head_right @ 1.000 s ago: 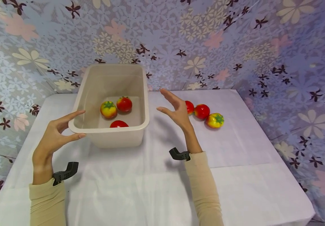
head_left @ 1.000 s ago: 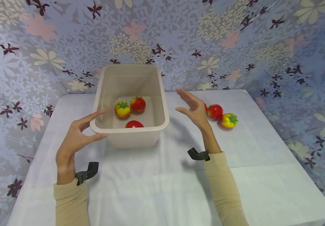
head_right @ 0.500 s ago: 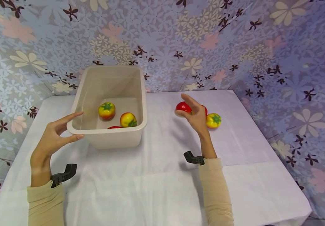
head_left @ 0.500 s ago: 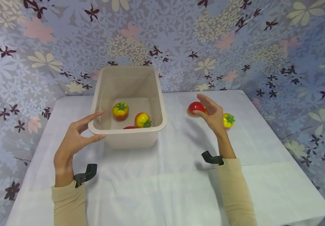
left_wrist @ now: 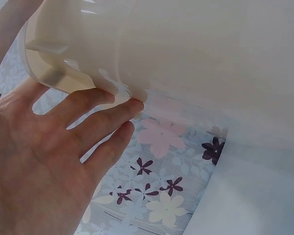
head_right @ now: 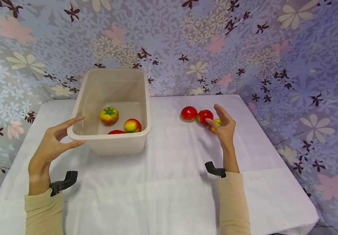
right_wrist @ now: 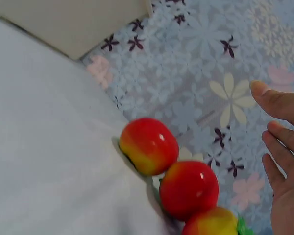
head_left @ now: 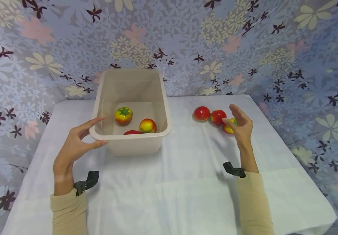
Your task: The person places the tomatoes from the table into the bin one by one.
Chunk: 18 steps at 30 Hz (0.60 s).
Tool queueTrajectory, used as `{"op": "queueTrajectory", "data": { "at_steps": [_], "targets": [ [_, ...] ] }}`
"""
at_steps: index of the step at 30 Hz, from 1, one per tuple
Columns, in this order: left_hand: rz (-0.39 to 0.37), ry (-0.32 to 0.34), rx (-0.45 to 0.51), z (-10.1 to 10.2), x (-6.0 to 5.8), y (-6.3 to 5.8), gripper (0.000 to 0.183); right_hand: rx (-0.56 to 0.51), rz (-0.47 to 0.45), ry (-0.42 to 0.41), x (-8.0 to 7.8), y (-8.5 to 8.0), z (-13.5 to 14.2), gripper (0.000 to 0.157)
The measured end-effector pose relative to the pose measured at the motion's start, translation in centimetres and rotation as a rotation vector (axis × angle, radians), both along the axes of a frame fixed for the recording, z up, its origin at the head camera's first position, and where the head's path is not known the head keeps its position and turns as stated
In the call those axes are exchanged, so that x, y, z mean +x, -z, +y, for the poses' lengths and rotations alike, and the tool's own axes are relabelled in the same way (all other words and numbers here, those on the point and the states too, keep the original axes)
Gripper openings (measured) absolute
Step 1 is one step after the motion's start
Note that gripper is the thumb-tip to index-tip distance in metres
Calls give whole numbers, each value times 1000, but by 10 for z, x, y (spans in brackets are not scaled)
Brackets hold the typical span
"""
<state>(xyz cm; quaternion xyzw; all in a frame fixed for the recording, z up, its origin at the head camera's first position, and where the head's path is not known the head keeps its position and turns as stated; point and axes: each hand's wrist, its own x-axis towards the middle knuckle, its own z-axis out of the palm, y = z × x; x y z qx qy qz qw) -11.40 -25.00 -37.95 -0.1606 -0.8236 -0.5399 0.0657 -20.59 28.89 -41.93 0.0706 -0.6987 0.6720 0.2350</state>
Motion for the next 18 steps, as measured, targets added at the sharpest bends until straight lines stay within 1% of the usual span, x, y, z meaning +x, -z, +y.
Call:
{"op": "queueTrajectory", "data": {
  "at_steps": [3, 8, 13, 15, 18],
  "targets": [
    [-15, -10, -4, 1, 0, 0, 74, -15, 8, 27, 3, 5, 9, 57],
    [-3, 1, 6, 1, 0, 0, 74, -37, 17, 79, 6, 12, 23, 58],
    [20, 1, -13, 1, 1, 0, 75, 21, -66, 156, 8, 22, 34, 68],
    [18, -2, -17, 1, 1, 0, 75, 42, -96, 173, 8, 26, 37, 72],
    [8, -2, -20, 1, 1, -1, 75, 34, -119, 179, 11, 30, 39, 76]
  ]
}}
